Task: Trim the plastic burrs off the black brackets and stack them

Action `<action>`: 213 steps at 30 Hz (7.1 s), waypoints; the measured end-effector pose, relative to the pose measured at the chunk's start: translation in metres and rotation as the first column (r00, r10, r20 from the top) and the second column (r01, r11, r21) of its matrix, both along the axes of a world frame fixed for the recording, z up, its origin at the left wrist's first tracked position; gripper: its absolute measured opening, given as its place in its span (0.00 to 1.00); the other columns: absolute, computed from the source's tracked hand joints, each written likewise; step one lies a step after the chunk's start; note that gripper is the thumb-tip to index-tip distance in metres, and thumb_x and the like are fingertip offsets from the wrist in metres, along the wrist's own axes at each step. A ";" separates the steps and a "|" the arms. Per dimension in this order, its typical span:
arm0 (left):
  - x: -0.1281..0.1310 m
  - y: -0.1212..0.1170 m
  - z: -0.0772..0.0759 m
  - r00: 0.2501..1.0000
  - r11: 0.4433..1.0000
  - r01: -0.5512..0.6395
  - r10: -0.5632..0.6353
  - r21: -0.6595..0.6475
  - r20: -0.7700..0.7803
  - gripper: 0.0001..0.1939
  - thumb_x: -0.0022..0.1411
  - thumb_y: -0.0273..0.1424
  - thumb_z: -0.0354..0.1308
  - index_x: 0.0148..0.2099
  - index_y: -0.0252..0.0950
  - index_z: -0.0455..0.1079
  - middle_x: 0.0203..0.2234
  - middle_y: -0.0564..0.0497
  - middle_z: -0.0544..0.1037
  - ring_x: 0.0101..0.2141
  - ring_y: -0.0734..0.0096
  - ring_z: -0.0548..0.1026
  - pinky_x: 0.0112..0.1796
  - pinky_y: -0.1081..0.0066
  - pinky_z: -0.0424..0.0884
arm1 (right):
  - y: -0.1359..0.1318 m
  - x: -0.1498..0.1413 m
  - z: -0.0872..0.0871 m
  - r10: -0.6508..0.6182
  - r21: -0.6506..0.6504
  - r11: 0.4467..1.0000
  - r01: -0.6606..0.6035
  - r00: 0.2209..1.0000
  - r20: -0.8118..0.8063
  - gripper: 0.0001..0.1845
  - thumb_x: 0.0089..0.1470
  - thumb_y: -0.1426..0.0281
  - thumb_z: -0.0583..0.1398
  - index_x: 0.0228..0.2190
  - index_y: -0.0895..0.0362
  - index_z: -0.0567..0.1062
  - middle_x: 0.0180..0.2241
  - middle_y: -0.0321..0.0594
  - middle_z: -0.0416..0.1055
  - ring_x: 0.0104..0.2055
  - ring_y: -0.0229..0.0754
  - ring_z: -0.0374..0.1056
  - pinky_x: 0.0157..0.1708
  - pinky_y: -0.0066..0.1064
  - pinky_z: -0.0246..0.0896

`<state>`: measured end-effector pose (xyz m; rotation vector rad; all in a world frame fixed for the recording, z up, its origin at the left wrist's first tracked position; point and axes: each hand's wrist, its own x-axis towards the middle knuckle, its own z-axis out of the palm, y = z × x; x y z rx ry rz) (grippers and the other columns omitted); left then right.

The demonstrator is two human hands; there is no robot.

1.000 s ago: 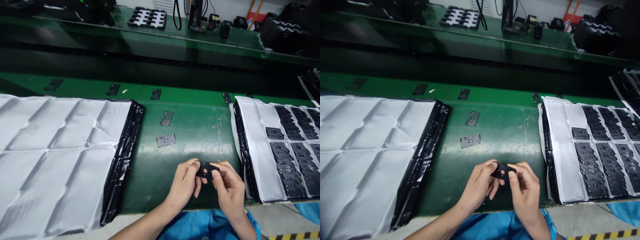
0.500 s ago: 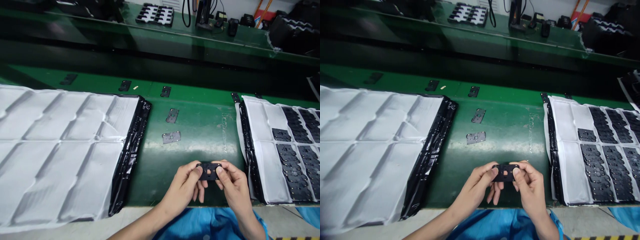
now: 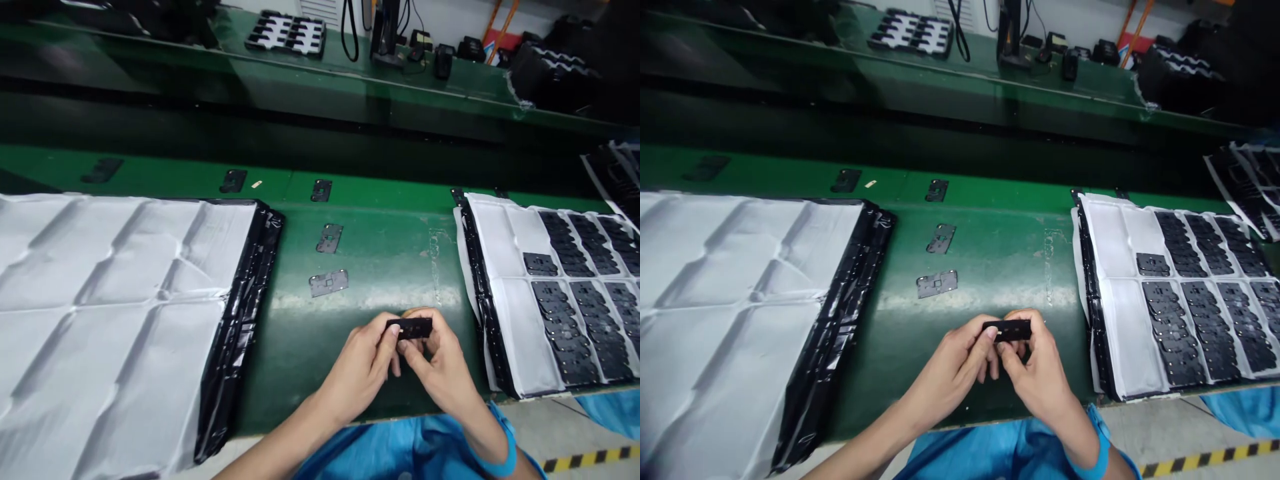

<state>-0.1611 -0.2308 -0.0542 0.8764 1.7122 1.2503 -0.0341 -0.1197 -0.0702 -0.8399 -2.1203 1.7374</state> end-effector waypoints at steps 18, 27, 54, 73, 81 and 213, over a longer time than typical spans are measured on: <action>0.002 0.026 0.000 0.970 0.997 -0.041 0.023 0.069 0.243 0.07 0.70 0.36 0.58 0.42 0.37 0.69 0.32 0.51 0.80 0.32 0.68 0.80 0.31 0.73 0.75 | 0.017 0.006 0.020 -0.118 0.233 0.959 0.159 0.976 -0.182 0.15 0.72 0.66 0.55 0.45 0.53 0.82 0.42 0.44 0.74 0.39 0.44 0.73 0.39 0.35 0.71; -0.004 0.046 -0.020 0.966 0.974 -0.014 0.072 0.224 -0.250 0.14 0.70 0.25 0.53 0.54 0.39 0.73 0.50 0.43 0.80 0.50 0.59 0.79 0.52 0.60 0.75 | 0.030 0.016 0.007 -0.175 0.392 0.881 0.266 0.951 -0.254 0.17 0.72 0.71 0.56 0.51 0.50 0.83 0.44 0.46 0.75 0.45 0.48 0.76 0.46 0.41 0.74; -0.171 0.043 0.006 0.596 0.790 -0.407 -0.151 -0.459 -0.789 0.21 0.64 0.42 0.69 0.50 0.30 0.74 0.51 0.33 0.77 0.53 0.43 0.77 0.49 0.59 0.73 | -0.013 -0.040 -0.003 0.111 0.236 0.968 -0.090 0.991 -0.075 0.12 0.68 0.67 0.59 0.46 0.56 0.82 0.39 0.45 0.79 0.34 0.43 0.75 0.30 0.31 0.70; -0.031 -0.019 0.041 0.927 0.998 0.032 -0.048 -0.047 -0.372 0.19 0.71 0.35 0.53 0.26 0.39 0.58 0.18 0.59 0.61 0.20 0.74 0.60 0.25 0.72 0.53 | -0.005 -0.028 0.028 -0.043 -0.042 0.999 0.034 0.971 -0.236 0.17 0.69 0.57 0.60 0.37 0.56 0.83 0.25 0.34 0.67 0.22 0.34 0.57 0.22 0.27 0.54; -0.015 -0.019 0.030 0.920 1.000 0.020 -0.023 -0.013 -0.391 0.16 0.73 0.33 0.50 0.29 0.40 0.57 0.19 0.60 0.60 0.20 0.73 0.59 0.24 0.72 0.52 | -0.007 -0.025 0.017 -0.088 -0.065 0.995 0.072 0.951 -0.298 0.15 0.68 0.64 0.60 0.32 0.56 0.82 0.26 0.35 0.69 0.22 0.34 0.55 0.22 0.27 0.50; 0.008 0.021 0.001 0.920 0.975 -0.224 0.211 0.002 0.330 0.20 0.70 0.41 0.49 0.40 0.30 0.75 0.12 0.54 0.73 0.13 0.77 0.61 0.18 0.76 0.56 | 0.004 0.019 0.008 -0.156 0.057 0.984 0.169 0.971 -0.184 0.12 0.70 0.69 0.58 0.50 0.53 0.80 0.30 0.35 0.71 0.25 0.36 0.68 0.26 0.26 0.63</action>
